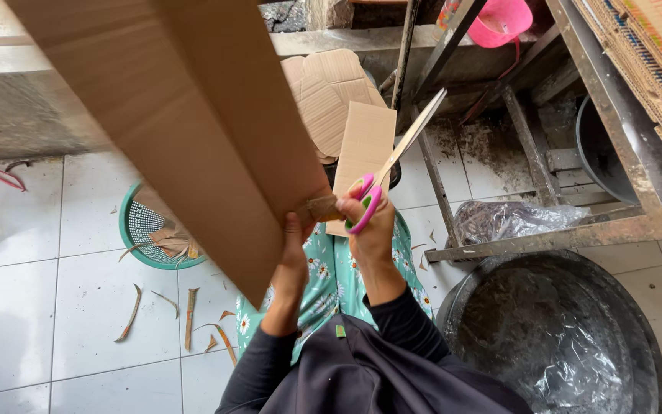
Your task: The person uses pink-handled scissors to cut a piece of corrugated cardboard into a rounded rectangular shape. They trim the edges and corners, then place the finished piece on a stack of similar cutouts on a nearby metal shelf.
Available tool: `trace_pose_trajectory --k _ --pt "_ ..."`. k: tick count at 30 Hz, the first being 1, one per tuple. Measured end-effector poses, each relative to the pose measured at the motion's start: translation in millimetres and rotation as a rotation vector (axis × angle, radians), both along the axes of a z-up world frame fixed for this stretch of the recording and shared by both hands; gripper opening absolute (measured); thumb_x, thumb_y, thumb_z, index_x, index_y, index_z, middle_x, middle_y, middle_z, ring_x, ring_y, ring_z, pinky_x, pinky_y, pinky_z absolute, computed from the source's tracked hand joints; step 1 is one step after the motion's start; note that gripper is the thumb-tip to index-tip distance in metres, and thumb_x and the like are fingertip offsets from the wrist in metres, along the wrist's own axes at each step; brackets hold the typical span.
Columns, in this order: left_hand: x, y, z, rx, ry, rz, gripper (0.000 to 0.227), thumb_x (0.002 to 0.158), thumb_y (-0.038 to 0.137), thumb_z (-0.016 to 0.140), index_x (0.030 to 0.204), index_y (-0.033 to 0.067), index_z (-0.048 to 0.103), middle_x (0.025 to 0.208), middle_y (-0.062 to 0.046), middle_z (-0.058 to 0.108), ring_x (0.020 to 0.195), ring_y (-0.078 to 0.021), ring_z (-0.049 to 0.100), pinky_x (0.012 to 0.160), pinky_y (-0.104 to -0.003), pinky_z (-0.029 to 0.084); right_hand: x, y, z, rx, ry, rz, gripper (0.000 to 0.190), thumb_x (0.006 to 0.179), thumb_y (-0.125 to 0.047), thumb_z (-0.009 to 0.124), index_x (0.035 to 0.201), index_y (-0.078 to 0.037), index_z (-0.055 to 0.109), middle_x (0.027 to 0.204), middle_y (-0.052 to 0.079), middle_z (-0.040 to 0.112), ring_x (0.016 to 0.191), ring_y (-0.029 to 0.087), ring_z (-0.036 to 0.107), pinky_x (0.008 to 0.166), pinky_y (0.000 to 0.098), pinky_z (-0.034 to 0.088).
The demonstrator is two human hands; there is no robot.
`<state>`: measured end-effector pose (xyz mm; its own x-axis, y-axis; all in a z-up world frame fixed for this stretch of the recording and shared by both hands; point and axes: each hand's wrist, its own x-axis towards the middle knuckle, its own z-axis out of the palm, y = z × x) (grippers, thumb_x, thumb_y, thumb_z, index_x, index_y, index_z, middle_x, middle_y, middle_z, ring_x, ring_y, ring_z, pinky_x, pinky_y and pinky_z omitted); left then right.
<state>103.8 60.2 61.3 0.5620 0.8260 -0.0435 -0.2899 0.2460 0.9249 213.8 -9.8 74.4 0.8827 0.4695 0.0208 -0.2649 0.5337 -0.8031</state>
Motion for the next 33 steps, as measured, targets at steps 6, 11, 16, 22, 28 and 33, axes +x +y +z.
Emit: trace_pose_trajectory --k 6,11,16,22,28,33 --pt "-27 42 -1 -0.035 -0.079 0.205 0.044 0.105 0.024 0.055 0.133 -0.0103 0.053 0.131 -0.020 0.062 0.111 -0.0281 0.069 0.097 -0.041 0.060 -3 39 -8 0.037 -0.027 0.059 0.017 0.082 0.008 0.071 0.090 -0.005 0.063 0.082 0.002 0.062 0.072 0.012 0.058 0.067 0.0263 0.046" --pt "-71 75 -2 0.157 0.018 0.523 0.055 0.104 0.020 0.060 0.146 -0.0070 0.036 0.150 -0.015 0.044 0.133 -0.0275 0.047 0.112 -0.039 0.039 -10 76 -31 0.016 -0.071 0.091 0.017 0.085 0.008 0.073 0.091 -0.005 0.063 0.083 0.002 0.061 0.073 0.011 0.057 0.068 0.0263 0.046" --pt "-201 152 17 0.004 0.017 1.000 0.047 0.112 0.017 0.051 0.142 -0.0149 0.034 0.132 -0.025 0.065 0.114 -0.0297 0.077 0.099 -0.037 0.059 76 99 -65 0.001 -0.240 -0.107 0.016 0.090 0.002 0.073 0.097 -0.006 0.062 0.084 -0.001 0.058 0.070 0.008 0.054 0.065 0.0228 0.044" --pt "-187 156 -14 -0.075 -0.153 0.902 0.055 0.104 0.018 0.059 0.144 -0.0125 0.035 0.128 -0.024 0.065 0.105 -0.0270 0.076 0.090 -0.034 0.061 -33 248 -127 -0.556 -0.167 0.152 0.030 0.073 -0.006 0.086 0.094 -0.002 0.065 0.080 0.003 0.068 0.063 0.010 0.063 0.055 0.0262 0.053" --pt "-145 136 -2 -0.151 -0.239 0.512 0.047 0.101 0.017 0.065 0.141 -0.0027 0.050 0.131 -0.015 0.064 0.105 -0.0242 0.071 0.089 -0.037 0.064 -74 257 -90 -0.384 -0.077 0.486 0.035 0.093 -0.029 0.080 0.103 0.000 0.063 0.086 0.005 0.067 0.072 0.012 0.063 0.063 0.0266 0.052" --pt "-120 122 -3 0.025 0.054 0.188 0.030 0.099 0.011 0.065 0.125 -0.0028 0.060 0.113 -0.012 0.069 0.093 -0.0238 0.070 0.078 -0.036 0.063 -26 161 -55 -0.107 -0.066 0.464 0.031 0.098 -0.032 0.070 0.109 -0.004 0.062 0.090 0.006 0.070 0.078 0.012 0.065 0.070 0.0264 0.054"
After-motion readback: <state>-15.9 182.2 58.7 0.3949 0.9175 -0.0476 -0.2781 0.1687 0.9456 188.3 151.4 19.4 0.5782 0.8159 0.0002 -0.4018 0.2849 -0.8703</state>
